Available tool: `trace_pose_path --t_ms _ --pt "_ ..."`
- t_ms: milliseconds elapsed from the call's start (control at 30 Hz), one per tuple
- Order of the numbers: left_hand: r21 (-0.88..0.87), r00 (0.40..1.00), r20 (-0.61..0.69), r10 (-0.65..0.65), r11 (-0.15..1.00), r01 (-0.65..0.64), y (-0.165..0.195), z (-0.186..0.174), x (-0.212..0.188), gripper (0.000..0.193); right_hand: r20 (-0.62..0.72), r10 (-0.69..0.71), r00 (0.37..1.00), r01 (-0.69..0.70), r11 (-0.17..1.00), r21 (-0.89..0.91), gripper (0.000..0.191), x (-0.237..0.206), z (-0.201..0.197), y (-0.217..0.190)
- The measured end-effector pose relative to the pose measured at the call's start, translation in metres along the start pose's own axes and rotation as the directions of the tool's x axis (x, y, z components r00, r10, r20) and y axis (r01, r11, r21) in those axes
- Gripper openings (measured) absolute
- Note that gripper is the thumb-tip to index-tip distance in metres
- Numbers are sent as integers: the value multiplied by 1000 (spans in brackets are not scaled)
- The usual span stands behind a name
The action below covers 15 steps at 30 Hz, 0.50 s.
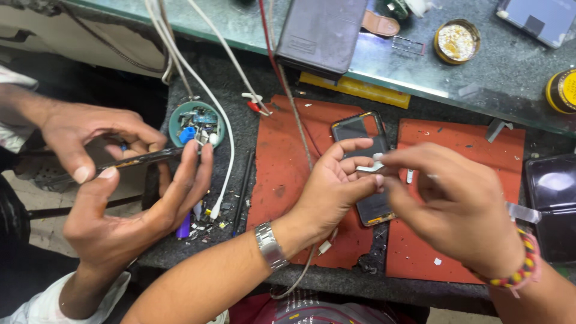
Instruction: The person opens a wireless earbud charging case and uses a small screwdriver to adjust components on the internal circuit board. They then remove one earbud from the case and use a metal prying tool to separate its outer shell from the internal electronics.
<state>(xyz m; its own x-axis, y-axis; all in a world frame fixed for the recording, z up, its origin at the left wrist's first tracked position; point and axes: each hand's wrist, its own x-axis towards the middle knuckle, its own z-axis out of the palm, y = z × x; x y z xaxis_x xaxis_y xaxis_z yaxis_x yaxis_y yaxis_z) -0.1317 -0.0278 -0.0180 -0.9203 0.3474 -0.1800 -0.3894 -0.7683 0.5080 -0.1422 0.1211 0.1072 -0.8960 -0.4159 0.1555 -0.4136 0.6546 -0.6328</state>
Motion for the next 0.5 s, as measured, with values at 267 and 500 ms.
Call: trace_pose_path --t_ms 267,500 --pt "3 998 2 -57 998 57 -15 -7 -2 63 -114 130 985 -109 979 174 26 -49 12 57" --pt "81 999 50 -9 997 5 -15 -3 -1 66 -153 80 985 -54 984 171 27 -53 22 66"
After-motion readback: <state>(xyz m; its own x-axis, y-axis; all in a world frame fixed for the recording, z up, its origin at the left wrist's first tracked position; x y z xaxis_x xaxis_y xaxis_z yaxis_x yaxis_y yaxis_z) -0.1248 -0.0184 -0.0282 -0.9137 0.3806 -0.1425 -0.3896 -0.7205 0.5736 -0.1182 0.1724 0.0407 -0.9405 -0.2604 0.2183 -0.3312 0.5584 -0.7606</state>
